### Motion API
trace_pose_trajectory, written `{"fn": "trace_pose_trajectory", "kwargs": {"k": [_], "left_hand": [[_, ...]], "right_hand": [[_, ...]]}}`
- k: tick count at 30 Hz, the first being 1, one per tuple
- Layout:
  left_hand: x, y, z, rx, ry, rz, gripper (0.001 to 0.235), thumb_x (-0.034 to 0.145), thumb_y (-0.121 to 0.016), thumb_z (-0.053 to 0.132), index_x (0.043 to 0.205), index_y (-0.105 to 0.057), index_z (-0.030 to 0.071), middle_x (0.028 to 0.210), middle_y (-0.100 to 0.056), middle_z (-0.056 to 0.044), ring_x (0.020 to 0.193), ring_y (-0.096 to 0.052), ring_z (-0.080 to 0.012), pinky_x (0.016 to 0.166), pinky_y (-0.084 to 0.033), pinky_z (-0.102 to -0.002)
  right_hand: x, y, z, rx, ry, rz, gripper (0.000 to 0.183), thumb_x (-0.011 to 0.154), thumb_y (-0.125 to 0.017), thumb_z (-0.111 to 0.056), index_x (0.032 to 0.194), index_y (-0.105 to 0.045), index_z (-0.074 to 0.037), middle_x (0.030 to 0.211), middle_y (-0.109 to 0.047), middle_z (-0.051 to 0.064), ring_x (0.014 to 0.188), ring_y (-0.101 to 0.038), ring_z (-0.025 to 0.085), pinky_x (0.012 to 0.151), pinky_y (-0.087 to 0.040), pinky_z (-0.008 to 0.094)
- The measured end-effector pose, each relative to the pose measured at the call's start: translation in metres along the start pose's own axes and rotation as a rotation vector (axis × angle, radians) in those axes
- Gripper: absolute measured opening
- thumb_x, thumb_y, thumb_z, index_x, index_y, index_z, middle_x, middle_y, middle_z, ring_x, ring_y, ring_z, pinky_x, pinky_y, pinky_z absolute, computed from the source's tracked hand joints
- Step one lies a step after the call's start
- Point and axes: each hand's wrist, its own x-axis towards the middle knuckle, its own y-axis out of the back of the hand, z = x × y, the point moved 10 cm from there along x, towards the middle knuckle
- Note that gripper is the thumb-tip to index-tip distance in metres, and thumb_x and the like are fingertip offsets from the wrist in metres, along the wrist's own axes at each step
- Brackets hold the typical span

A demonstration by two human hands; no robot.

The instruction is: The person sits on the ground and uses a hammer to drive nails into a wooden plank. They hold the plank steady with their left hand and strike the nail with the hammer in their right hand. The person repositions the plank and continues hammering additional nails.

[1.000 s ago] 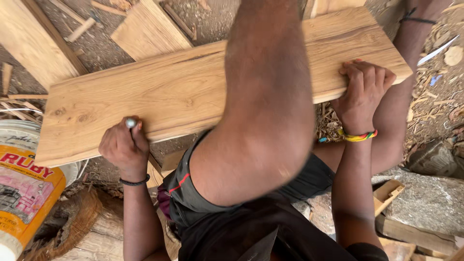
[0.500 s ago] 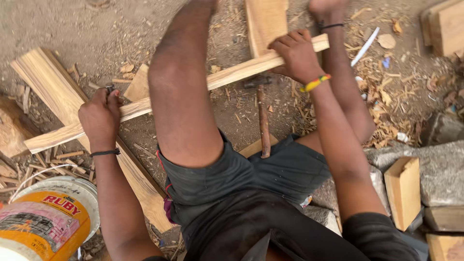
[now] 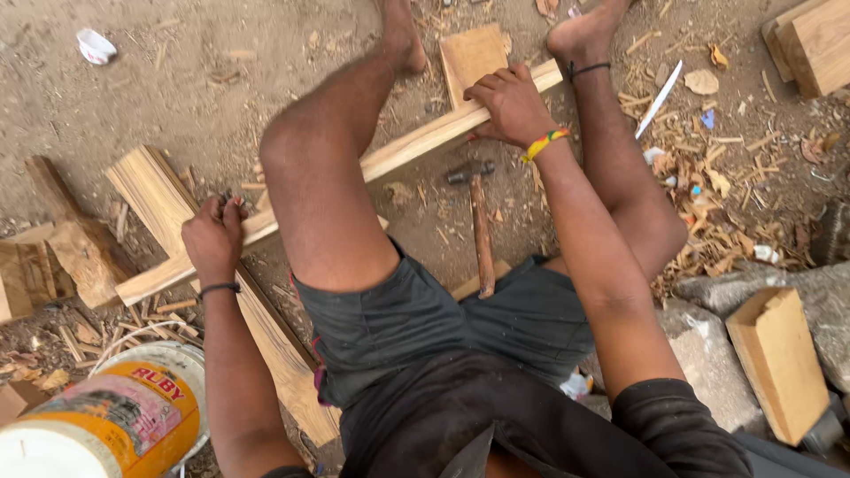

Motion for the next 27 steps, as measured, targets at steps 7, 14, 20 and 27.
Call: {"fn": "trace_pose_trajectory", "kwargs": {"k": [7, 14, 20, 27], "left_hand": [[-0.015, 0.014, 0.019, 0.029, -0.08, 0.105, 0.02, 0.109, -0.069, 0.02, 0.096, -0.073, 0.005, 0.081, -0.075, -0.008, 0.065, -0.072, -0.022, 0.06, -0.056, -0.037], [-0.021, 0.01, 0.013, 0.19, 0.098, 0.003, 0.026, 0.107, -0.071, 0.028, 0.092, -0.074, 0.007, 0.073, -0.071, -0.012, 0.058, -0.069, -0.0262, 0.057, -0.054, -0.038], [-0.024, 0.029, 0.036, 0.049, 0.086, 0.047, 0.022, 0.102, -0.071, 0.024, 0.097, -0.072, 0.003, 0.081, -0.075, -0.011, 0.068, -0.073, -0.0255, 0.061, -0.054, -0.037], [-0.027, 0.026, 0.026, 0.049, 0.134, 0.021, 0.02, 0.101, -0.072, 0.022, 0.1, -0.074, 0.002, 0.084, -0.076, -0.012, 0.07, -0.074, -0.0247, 0.062, -0.056, -0.036]], "right_hand": [[0.019, 0.003, 0.084, 1.037, -0.324, -0.052, 0.062, 0.091, -0.07, -0.047, 0.143, -0.058, -0.016, 0.137, -0.066, 0.011, 0.123, -0.066, 0.027, 0.111, -0.052, 0.045], [0.1, -0.072, 0.223, 0.117, -0.193, -0.32, 0.06, 0.1, -0.066, -0.049, 0.136, -0.064, -0.001, 0.133, -0.064, 0.026, 0.12, -0.062, 0.043, 0.102, -0.047, 0.052], [0.103, -0.218, 0.246, 0.381, -0.191, -0.483, 0.064, 0.097, -0.062, -0.039, 0.147, -0.053, 0.001, 0.14, -0.06, 0.026, 0.132, -0.056, 0.038, 0.115, -0.042, 0.048], [0.101, -0.237, 0.216, 0.355, -0.017, -0.543, 0.06, 0.094, -0.061, -0.026, 0.148, -0.051, -0.003, 0.152, -0.05, 0.021, 0.143, -0.039, 0.037, 0.122, -0.024, 0.05]]}}
